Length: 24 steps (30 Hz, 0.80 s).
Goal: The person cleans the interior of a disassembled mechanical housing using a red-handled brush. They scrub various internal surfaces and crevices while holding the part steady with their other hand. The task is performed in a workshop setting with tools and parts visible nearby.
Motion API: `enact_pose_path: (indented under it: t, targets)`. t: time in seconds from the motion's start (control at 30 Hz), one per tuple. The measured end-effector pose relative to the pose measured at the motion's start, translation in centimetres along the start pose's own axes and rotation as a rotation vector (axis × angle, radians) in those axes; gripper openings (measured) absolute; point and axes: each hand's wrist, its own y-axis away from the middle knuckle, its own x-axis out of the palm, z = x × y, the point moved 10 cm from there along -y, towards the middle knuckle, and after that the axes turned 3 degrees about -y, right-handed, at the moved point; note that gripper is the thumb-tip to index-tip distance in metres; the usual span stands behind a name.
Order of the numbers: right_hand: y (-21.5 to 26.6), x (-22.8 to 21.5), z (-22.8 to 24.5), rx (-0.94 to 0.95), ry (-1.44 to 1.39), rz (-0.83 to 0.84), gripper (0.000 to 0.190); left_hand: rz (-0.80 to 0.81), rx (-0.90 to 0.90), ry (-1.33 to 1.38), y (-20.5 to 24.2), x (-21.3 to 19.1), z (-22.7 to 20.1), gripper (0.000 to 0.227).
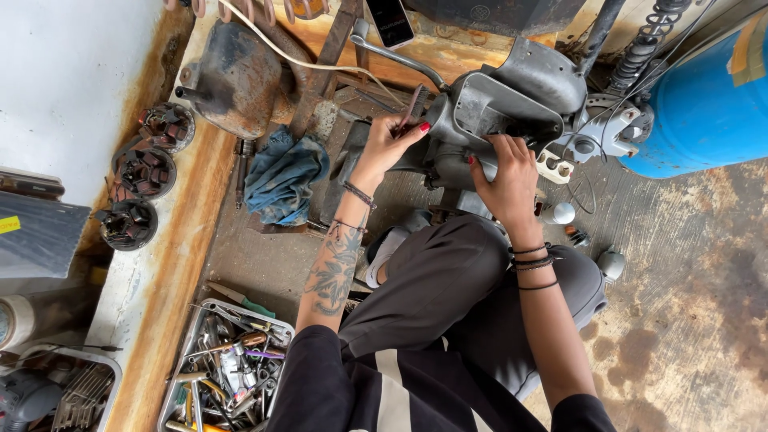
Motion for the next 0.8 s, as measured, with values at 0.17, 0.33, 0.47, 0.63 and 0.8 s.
enact_pose_path:
  t: [0.17, 0.33, 0.47, 0.63, 0.8]
  targets:
    - [0.0, 0.0, 0.1, -0.006, -0.001, -0.005, 0.029, -0.021, 0.001, -0.034, 0.1, -0.2, -0.4, 0.015]
    - [0.2, 0.3, -0.4, -0.008, 0.007, -0.007, 0.029, -0.070, 0.078, -0.069, 0.0, -1.0, 2.6, 0.019]
    - [0.1, 0.2, -0.3, -0.013, 0.015, -0.008, 0.030, -0.145, 0.367, -0.264, 1.5, -1.1, 0.2, 0.010]
    - [0.1, 0.2, -0.3, -0.017, 0.003, -0.015, 0.030, -0.076, 0.544, -0.321, 3.6, -0.3, -4.7, 0.029]
    - [0.2, 0.6, -0.8, -0.008, 0.020, -0.004, 0.031, -0.041, 0.443, -0.276, 2.4, -1.0, -0.3, 0.034]
